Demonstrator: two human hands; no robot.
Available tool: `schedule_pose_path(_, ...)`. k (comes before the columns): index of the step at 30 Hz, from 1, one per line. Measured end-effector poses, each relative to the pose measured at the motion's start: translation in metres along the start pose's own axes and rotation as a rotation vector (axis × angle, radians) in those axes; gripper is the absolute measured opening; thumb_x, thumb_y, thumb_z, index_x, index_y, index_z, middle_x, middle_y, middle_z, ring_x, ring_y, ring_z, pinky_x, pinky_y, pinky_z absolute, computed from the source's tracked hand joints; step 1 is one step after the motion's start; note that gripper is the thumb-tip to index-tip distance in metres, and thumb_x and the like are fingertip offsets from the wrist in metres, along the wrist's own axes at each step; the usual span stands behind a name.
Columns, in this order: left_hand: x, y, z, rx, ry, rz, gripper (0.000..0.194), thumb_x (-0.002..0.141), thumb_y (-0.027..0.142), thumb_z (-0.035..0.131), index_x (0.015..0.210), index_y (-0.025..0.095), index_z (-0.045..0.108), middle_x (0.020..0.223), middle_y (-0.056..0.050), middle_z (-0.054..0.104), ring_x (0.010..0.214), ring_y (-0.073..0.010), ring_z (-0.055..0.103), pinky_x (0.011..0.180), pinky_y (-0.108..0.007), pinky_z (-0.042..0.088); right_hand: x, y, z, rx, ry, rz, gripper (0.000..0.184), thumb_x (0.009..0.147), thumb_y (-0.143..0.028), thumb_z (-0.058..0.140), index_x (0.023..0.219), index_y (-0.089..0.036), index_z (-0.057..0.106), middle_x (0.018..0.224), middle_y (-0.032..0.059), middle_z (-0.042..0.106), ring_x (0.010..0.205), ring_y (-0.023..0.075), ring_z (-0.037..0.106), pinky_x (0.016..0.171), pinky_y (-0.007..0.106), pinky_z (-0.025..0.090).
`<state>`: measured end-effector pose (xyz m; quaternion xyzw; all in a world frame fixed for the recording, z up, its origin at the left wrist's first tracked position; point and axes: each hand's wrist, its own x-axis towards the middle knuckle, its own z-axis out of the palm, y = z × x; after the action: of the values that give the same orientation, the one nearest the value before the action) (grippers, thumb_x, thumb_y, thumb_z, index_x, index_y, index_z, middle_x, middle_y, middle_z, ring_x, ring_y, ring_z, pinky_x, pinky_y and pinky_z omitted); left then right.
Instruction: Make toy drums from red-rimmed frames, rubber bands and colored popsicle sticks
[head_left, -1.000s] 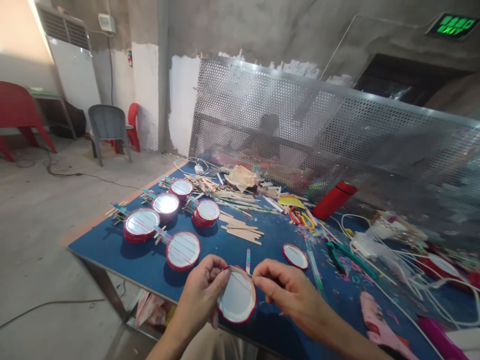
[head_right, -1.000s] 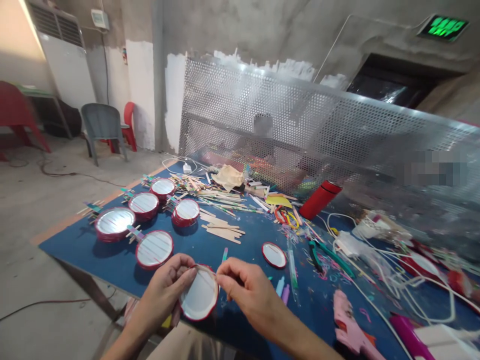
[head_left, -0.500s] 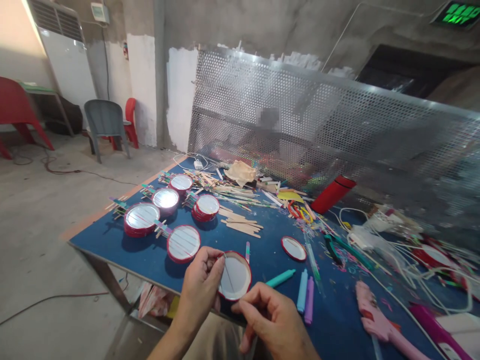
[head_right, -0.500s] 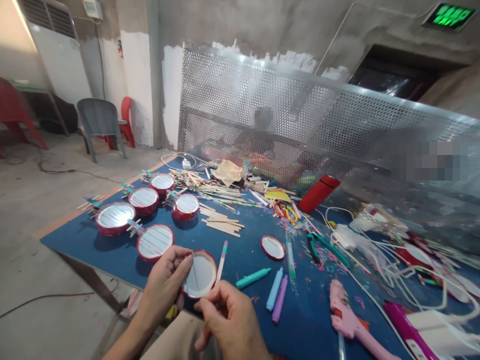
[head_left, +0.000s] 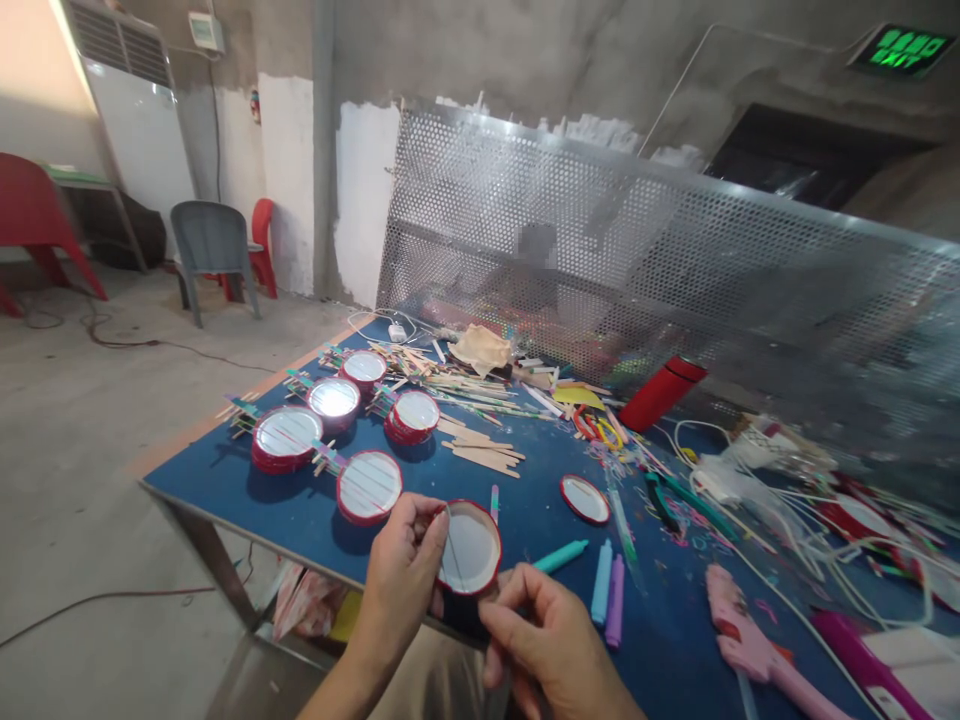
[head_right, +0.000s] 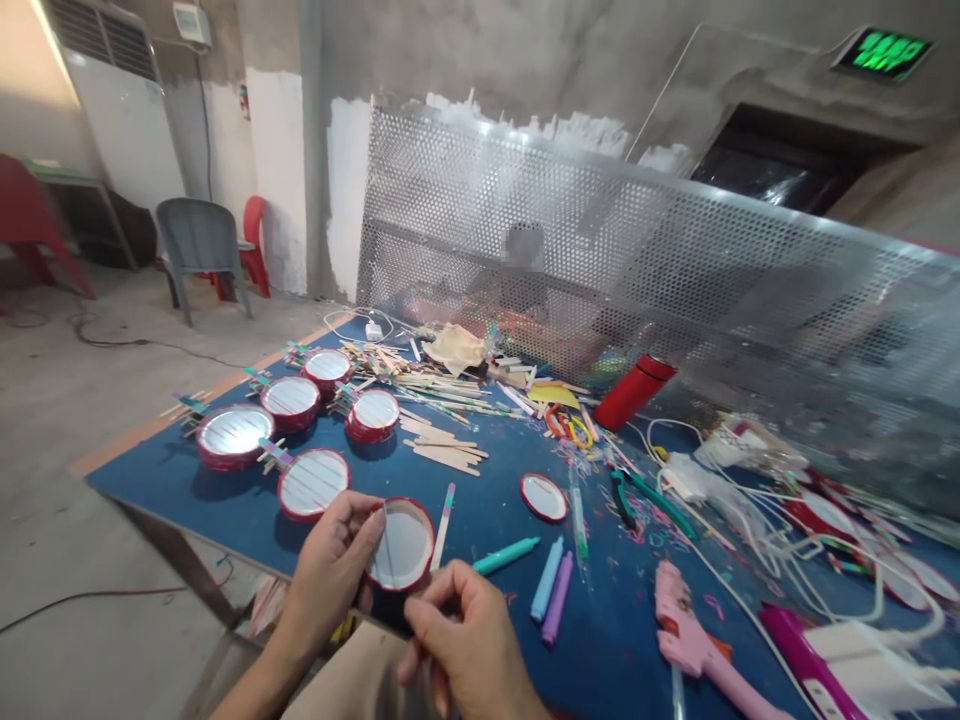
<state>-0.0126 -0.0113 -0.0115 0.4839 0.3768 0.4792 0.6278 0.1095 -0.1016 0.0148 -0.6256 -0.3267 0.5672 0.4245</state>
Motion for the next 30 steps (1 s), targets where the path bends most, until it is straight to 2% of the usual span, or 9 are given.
schedule_pose_path(4, 0.0, 0.001, 0.0, -0.001, -0.028, -0.021, 0.031, 0.083, 0.049, 0.062, 0.088, 0.021, 0.051, 0.053, 0.011, 0.053, 0.025, -0.0056, 0.04, 0.025, -0.015, 0.027, -0.003, -0.002, -0.004, -0.025, -0.02, 0.026, 0.029, 0.078, -0.044, 0.062, 0.078, -0.022, 0.044, 0.042, -0.0034, 0.06, 0.027, 0.0029, 0.034, 0.03, 0.012, 0.017)
schedule_pose_path(7, 0.001, 0.001, -0.001, 0.005, -0.026, 0.032, 0.026, 0.082, 0.043, 0.065, 0.086, 0.019, 0.054, 0.057, 0.008, 0.054, 0.039, -0.0078, 0.049, 0.034, -0.015, 0.036, 0.004, -0.011, -0.007, -0.001, 0.073, -0.055, 0.036, 0.084, -0.054, 0.056, 0.096, -0.021, 0.046, 0.046, -0.0061, 0.059, 0.03, 0.0043, 0.042, 0.031, 0.012, 0.014)
schedule_pose_path(10, 0.001, 0.001, -0.004, 0.026, -0.073, 0.05, 0.022, 0.083, 0.039, 0.065, 0.086, 0.018, 0.058, 0.059, 0.006, 0.057, 0.049, -0.0096, 0.053, 0.043, -0.016, 0.04, 0.017, -0.019, -0.013, -0.046, -0.049, -0.085, 0.046, 0.083, -0.058, 0.057, 0.109, -0.021, 0.046, 0.059, -0.0061, 0.062, 0.033, 0.0056, 0.05, 0.03, 0.013, 0.019)
schedule_pose_path(12, 0.002, 0.002, -0.005, 0.059, -0.094, 0.055, 0.02, 0.082, 0.037, 0.065, 0.086, 0.018, 0.06, 0.061, 0.005, 0.058, 0.05, -0.0101, 0.052, 0.046, -0.017, 0.04, 0.025, -0.021, -0.015, -0.147, -0.136, -0.098, 0.042, 0.082, -0.057, 0.057, 0.101, -0.019, 0.05, 0.061, -0.0062, 0.06, 0.032, 0.004, 0.047, 0.03, 0.013, 0.024)
schedule_pose_path(20, 0.004, 0.007, -0.004, 0.336, -0.185, 0.07, 0.027, 0.083, 0.042, 0.063, 0.098, 0.021, 0.061, 0.071, 0.001, 0.069, 0.067, -0.0186, 0.063, 0.06, -0.023, 0.048, 0.021, -0.023, -0.013, -0.314, -0.139, -0.086, 0.027, 0.086, -0.044, 0.049, 0.088, -0.017, 0.054, 0.057, -0.0068, 0.054, 0.033, 0.0036, 0.042, 0.03, 0.014, 0.031)
schedule_pose_path(22, 0.006, 0.002, -0.004, 0.425, -0.234, 0.081, 0.027, 0.085, 0.047, 0.058, 0.085, 0.021, 0.065, 0.068, 0.001, 0.068, 0.064, -0.0181, 0.062, 0.057, -0.022, 0.046, 0.019, -0.029, -0.019, -0.383, -0.166, -0.06, 0.027, 0.087, -0.043, 0.05, 0.087, -0.017, 0.057, 0.058, -0.0053, 0.057, 0.034, 0.0053, 0.046, 0.032, 0.016, 0.035)
schedule_pose_path(25, 0.01, -0.006, -0.004, 0.468, -0.212, 0.078, 0.034, 0.085, 0.053, 0.056, 0.077, 0.022, 0.066, 0.065, 0.002, 0.067, 0.056, -0.0157, 0.057, 0.051, -0.02, 0.042, 0.028, -0.049, -0.054, -0.554, -0.091, -0.055, 0.031, 0.092, -0.046, 0.05, 0.095, -0.017, 0.062, 0.062, -0.0036, 0.064, 0.037, 0.0084, 0.052, 0.038, 0.02, 0.043)
schedule_pose_path(27, 0.011, -0.009, -0.004, 0.469, -0.185, 0.074, 0.036, 0.083, 0.057, 0.057, 0.077, 0.022, 0.067, 0.067, 0.002, 0.068, 0.058, -0.0153, 0.057, 0.051, -0.019, 0.042, 0.04, -0.07, -0.095, -0.711, 0.126, -0.093, 0.028, 0.097, -0.04, 0.047, 0.106, -0.018, 0.061, 0.074, -0.0019, 0.066, 0.051, 0.0098, 0.06, 0.052, 0.024, 0.05)
schedule_pose_path(30, 0.011, -0.01, -0.004, 0.484, -0.144, 0.064, 0.041, 0.078, 0.063, 0.06, 0.076, 0.023, 0.068, 0.062, 0.003, 0.066, 0.055, -0.0149, 0.056, 0.05, -0.018, 0.043, 0.066, -0.098, -0.167, -0.969, 0.461, -0.073, 0.028, 0.095, -0.037, 0.056, 0.116, -0.018, 0.059, 0.115, 0.0069, 0.063, 0.094, 0.0184, 0.064, 0.081, 0.038, 0.055)
